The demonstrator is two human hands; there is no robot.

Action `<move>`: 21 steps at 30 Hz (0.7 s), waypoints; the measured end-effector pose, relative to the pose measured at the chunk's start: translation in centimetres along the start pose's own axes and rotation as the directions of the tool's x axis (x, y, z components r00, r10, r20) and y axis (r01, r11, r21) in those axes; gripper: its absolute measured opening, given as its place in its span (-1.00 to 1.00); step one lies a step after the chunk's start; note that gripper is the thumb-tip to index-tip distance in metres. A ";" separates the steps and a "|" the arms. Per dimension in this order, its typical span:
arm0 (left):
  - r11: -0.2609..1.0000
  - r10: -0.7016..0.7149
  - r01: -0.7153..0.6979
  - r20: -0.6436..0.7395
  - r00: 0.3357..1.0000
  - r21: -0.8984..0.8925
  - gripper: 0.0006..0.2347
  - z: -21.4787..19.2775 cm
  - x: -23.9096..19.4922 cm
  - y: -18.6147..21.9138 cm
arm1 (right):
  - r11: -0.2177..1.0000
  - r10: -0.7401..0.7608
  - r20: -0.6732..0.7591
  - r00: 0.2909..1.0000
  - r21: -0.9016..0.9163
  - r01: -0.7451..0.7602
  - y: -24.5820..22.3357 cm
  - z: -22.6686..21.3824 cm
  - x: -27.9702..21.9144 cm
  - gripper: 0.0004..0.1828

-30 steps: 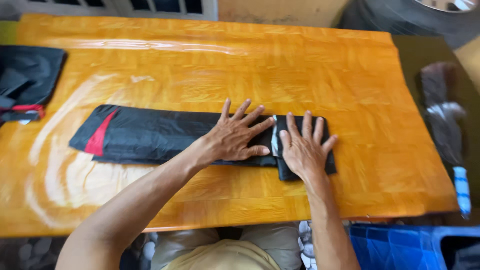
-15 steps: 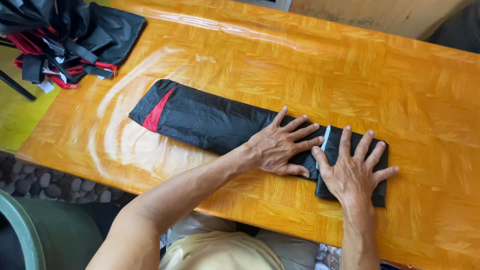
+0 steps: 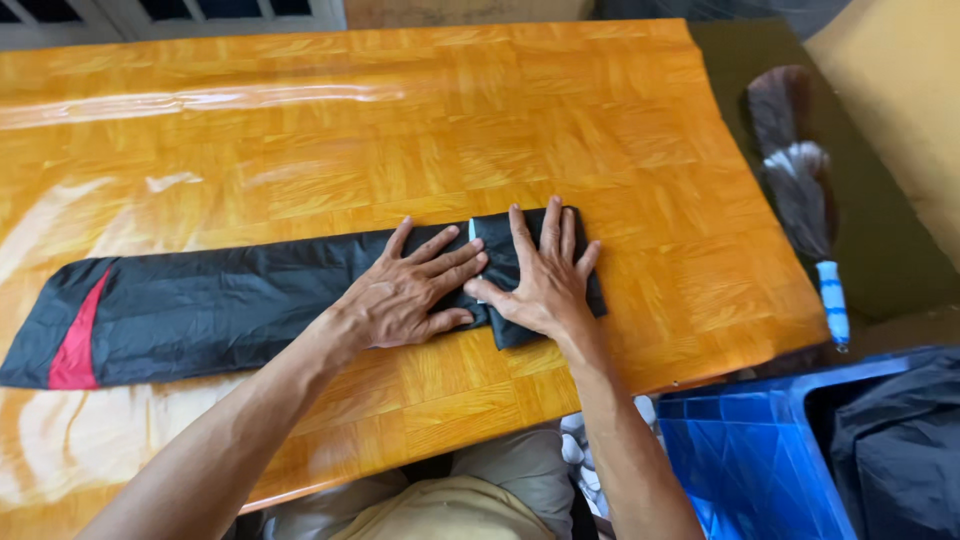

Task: The person folds a long black fabric item on a wooden table, rolling it into a compact bundle. They then secure the bundle using a red strap and place it into a small black pouch.

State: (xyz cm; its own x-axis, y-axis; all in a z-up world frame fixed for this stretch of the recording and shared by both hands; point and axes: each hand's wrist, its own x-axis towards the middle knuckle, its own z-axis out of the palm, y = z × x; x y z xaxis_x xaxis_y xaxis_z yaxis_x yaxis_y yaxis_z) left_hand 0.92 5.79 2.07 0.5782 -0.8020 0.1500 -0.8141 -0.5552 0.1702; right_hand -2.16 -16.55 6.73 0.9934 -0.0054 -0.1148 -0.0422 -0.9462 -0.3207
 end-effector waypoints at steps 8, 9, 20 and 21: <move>0.994 -0.052 0.050 -0.022 0.998 -0.093 -0.40 -0.5 -0.2 0.1 | 0.473 0.342 -0.059 0.938 0.873 -0.117 8.5 0.1 0.2 0.06; 0.993 -0.048 0.044 -0.028 0.998 -0.106 -0.41 -0.3 -0.3 0.0 | 0.291 0.406 -0.065 0.911 0.955 -0.061 8.6 0.6 0.3 -0.15; 0.987 -0.041 0.028 -0.082 0.996 -0.160 -0.43 0.0 -0.4 -0.3 | 0.197 0.362 -0.410 0.837 0.911 0.362 -2.2 8.4 -3.6 -0.17; 0.984 -0.042 0.028 -0.077 0.996 -0.174 -0.45 -0.2 -0.4 -0.2 | 0.381 0.375 -0.471 0.798 0.863 0.331 -2.9 8.4 -3.7 -0.21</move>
State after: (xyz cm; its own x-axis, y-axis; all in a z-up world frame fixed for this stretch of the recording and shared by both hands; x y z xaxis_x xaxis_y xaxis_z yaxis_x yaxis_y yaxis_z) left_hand 0.91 6.27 2.12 0.6146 -0.7583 0.2174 -0.7758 -0.5310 0.3409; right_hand -6.63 -11.08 0.24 0.8273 -0.5119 0.2312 0.2200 -0.0834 -0.9719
